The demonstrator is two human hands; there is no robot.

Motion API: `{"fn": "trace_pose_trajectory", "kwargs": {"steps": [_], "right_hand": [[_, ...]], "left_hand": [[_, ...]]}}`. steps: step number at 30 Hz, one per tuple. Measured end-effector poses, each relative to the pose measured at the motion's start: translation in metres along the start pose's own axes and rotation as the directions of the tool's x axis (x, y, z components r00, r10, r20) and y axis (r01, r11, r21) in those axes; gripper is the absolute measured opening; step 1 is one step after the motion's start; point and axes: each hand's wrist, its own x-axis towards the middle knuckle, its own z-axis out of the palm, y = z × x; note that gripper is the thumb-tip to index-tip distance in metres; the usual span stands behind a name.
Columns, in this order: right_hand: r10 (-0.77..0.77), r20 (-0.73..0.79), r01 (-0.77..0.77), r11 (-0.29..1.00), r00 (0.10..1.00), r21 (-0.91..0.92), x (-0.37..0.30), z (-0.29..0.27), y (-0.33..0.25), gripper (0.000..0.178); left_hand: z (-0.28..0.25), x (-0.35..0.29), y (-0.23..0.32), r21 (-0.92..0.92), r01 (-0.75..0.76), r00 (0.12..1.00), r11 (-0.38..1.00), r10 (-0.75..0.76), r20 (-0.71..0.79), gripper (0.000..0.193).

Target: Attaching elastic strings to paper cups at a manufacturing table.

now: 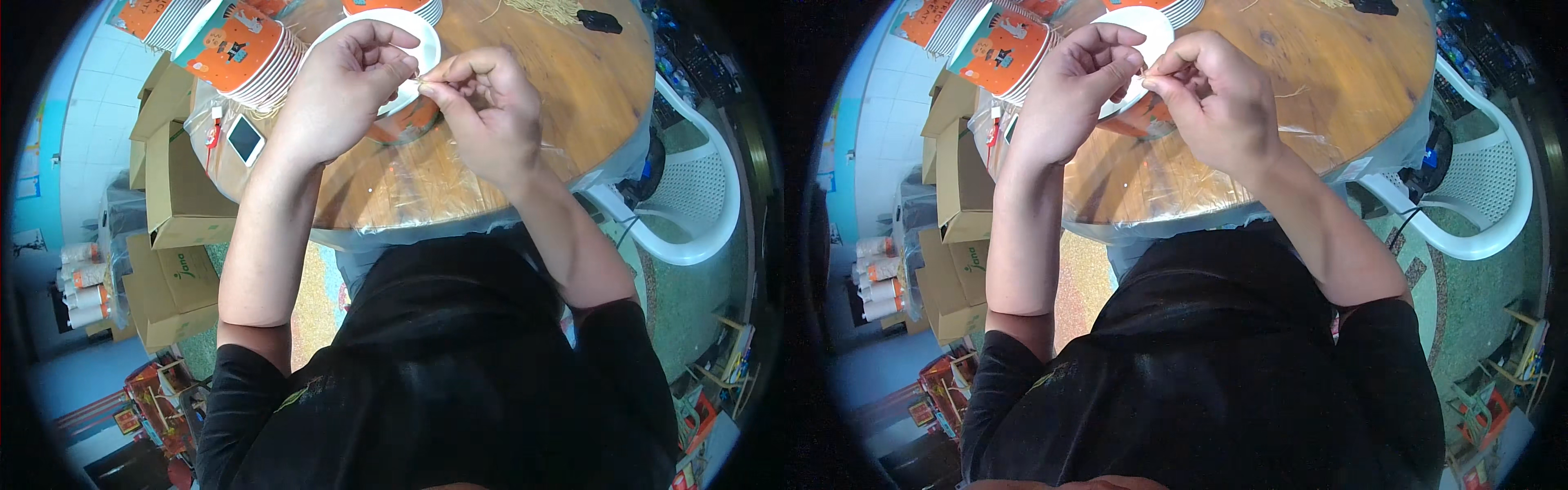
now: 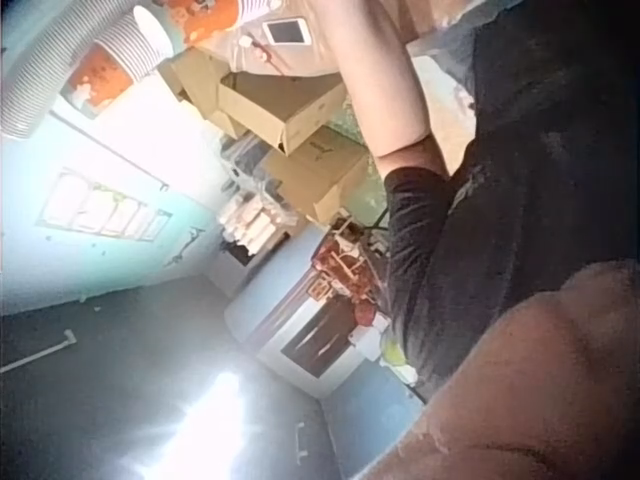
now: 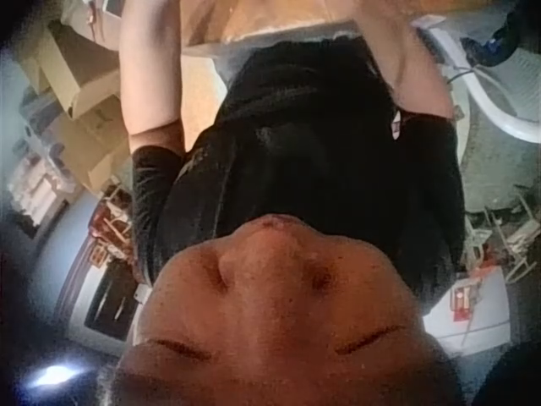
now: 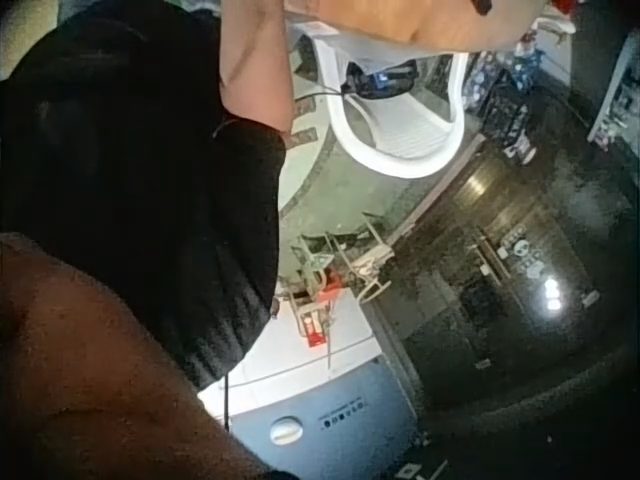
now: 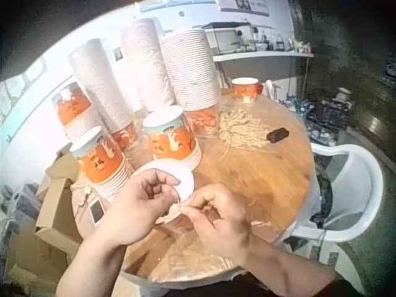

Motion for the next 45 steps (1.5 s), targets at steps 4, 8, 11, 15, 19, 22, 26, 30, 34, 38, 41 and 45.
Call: {"fn": "trace_pose_trajectory", "kwargs": {"steps": [4,8,11,15,19,22,26,30,34,38,41,45], "right_hand": [[0.069,0.040,-0.069,0.998,0.997,0.002,0.003,-0.004,-0.004,0.019],[0.266,-0.024,-0.239,0.896,0.964,0.373,0.003,0.002,-0.009,0.022],[0.387,-0.046,-0.321,0.820,0.921,0.473,0.006,0.002,-0.012,0.026],[0.507,-0.019,-0.443,0.771,0.862,0.458,0.009,0.000,-0.019,0.026],[0.534,-0.004,-0.442,0.704,0.846,0.555,0.007,-0.001,-0.016,0.025],[0.518,0.007,-0.429,0.700,0.855,0.570,0.005,-0.002,-0.013,0.024],[0.478,0.076,-0.440,0.720,0.875,0.536,0.005,-0.008,-0.015,0.022],[0.423,0.157,-0.448,0.784,0.892,0.429,0.010,-0.017,-0.017,0.017],[0.386,0.202,-0.431,0.853,0.900,0.294,0.017,-0.026,-0.024,0.011],[0.356,0.170,-0.353,0.934,0.919,-0.048,0.020,-0.028,-0.035,0.010],[0.311,0.119,-0.284,0.937,0.943,-0.205,0.020,-0.025,-0.039,0.011],[0.117,0.041,-0.098,0.942,0.992,-0.320,0.016,-0.023,-0.025,0.012]], "left_hand": [[0.001,0.000,-0.001,0.077,-0.037,0.999,0.996,0.035,0.036,0.020],[0.003,-0.002,-0.002,0.036,-0.052,0.995,0.998,0.048,0.091,0.021],[0.006,-0.006,0.006,0.006,-0.073,0.983,0.997,0.071,0.169,0.020],[0.003,-0.005,-0.001,-0.038,-0.090,0.972,0.995,0.096,0.214,0.021],[0.003,0.000,-0.003,-0.088,-0.027,0.992,0.996,0.038,0.122,0.023],[0.003,0.002,0.003,-0.066,0.030,0.993,0.997,-0.022,0.113,0.024],[0.001,0.002,0.005,-0.018,0.037,0.992,0.999,-0.035,0.121,0.024],[0.004,0.002,0.004,0.000,0.064,0.993,0.998,-0.064,0.099,0.019],[0.002,0.002,0.003,0.014,0.050,0.993,0.999,-0.052,0.102,0.016],[0.007,0.003,0.002,0.013,-0.011,0.996,1.000,0.010,0.083,0.013],[0.009,0.003,0.002,0.029,-0.019,0.998,0.999,0.018,0.064,0.011],[0.010,0.002,0.001,-0.014,-0.050,0.997,0.999,0.050,0.051,0.010]]}}
